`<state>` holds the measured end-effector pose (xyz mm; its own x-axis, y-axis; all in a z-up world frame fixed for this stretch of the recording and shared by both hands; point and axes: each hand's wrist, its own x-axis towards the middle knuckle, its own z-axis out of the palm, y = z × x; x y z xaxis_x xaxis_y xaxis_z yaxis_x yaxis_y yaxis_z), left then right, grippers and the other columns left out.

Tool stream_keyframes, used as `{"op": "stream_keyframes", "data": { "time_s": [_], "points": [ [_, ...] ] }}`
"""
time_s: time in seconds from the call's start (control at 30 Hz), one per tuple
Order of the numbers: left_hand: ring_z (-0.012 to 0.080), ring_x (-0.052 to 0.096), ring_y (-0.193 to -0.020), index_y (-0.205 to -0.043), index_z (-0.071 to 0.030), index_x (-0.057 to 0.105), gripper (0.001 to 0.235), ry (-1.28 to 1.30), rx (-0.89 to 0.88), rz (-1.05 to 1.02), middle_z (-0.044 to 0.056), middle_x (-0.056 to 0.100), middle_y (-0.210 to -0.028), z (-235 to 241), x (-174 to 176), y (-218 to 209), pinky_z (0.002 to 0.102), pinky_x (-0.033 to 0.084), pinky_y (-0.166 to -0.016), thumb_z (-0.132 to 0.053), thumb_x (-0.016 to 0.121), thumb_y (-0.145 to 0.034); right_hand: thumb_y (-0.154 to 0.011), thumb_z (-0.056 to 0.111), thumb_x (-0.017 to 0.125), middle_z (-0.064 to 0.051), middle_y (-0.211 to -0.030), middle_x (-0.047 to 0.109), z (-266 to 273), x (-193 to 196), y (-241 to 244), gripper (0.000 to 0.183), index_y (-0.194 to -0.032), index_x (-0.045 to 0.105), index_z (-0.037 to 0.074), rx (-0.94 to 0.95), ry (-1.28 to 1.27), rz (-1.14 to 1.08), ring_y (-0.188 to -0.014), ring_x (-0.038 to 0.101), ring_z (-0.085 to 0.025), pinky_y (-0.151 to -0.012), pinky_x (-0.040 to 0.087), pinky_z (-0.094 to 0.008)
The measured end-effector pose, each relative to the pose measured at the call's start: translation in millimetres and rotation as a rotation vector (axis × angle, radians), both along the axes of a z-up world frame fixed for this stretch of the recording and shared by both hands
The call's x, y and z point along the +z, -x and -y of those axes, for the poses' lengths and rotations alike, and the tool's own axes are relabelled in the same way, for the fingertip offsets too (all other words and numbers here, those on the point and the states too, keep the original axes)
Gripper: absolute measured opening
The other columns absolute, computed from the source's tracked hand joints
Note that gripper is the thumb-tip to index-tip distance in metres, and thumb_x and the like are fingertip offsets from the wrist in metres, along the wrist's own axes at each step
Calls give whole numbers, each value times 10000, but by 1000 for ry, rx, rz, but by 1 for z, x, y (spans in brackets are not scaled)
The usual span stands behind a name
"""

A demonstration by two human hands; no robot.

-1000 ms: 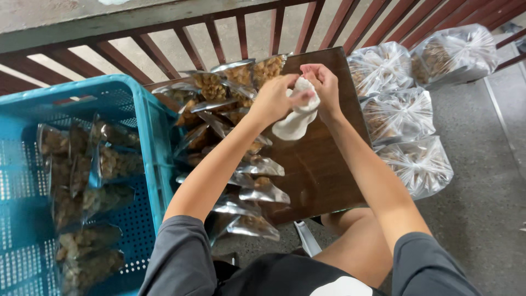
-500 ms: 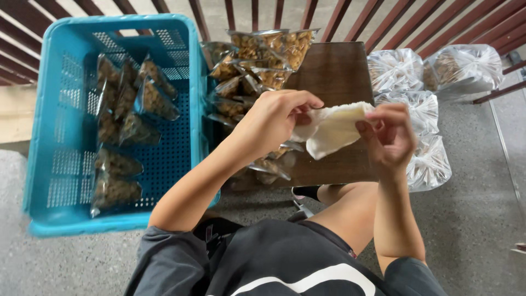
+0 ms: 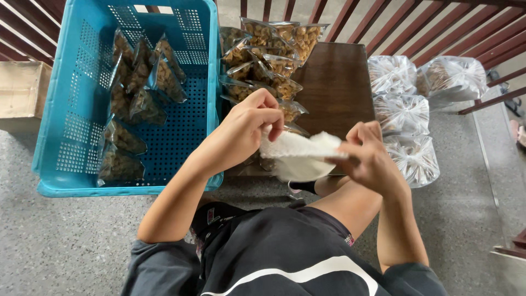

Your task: The person picks up plastic bags filled with snacks from a blue crate and wipes the exterior of each bag with a white cloth before placing them on a wooden table.

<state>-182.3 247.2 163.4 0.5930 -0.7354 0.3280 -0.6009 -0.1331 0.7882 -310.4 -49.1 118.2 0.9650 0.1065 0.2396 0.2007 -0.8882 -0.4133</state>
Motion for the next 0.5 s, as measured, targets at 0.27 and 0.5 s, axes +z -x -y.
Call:
{"op": "stream_keyframes", "data": {
  "time_s": [0.27, 0.5],
  "points": [
    [174, 619, -908, -892, -7, 708, 246, 154, -91, -448, 62, 582, -1063, 9, -19, -17, 294, 531, -802, 136, 519, -960, -772, 267, 854, -101, -991, 569, -22, -36, 26, 219, -829, 702, 120, 219, -726, -134, -1083, 542, -332, -1117, 430, -490],
    [121, 681, -749, -1134, -66, 714, 216, 193, 485, -376, 60, 698, -951, -10, -148, -101, 271, 593, -633, -35, 662, -926, -805, 236, 822, -95, -1020, 584, -96, -131, 34, 209, -897, 687, 105, 42, -1491, -612, -1083, 555, -306, -1097, 445, -466]
  ]
}}
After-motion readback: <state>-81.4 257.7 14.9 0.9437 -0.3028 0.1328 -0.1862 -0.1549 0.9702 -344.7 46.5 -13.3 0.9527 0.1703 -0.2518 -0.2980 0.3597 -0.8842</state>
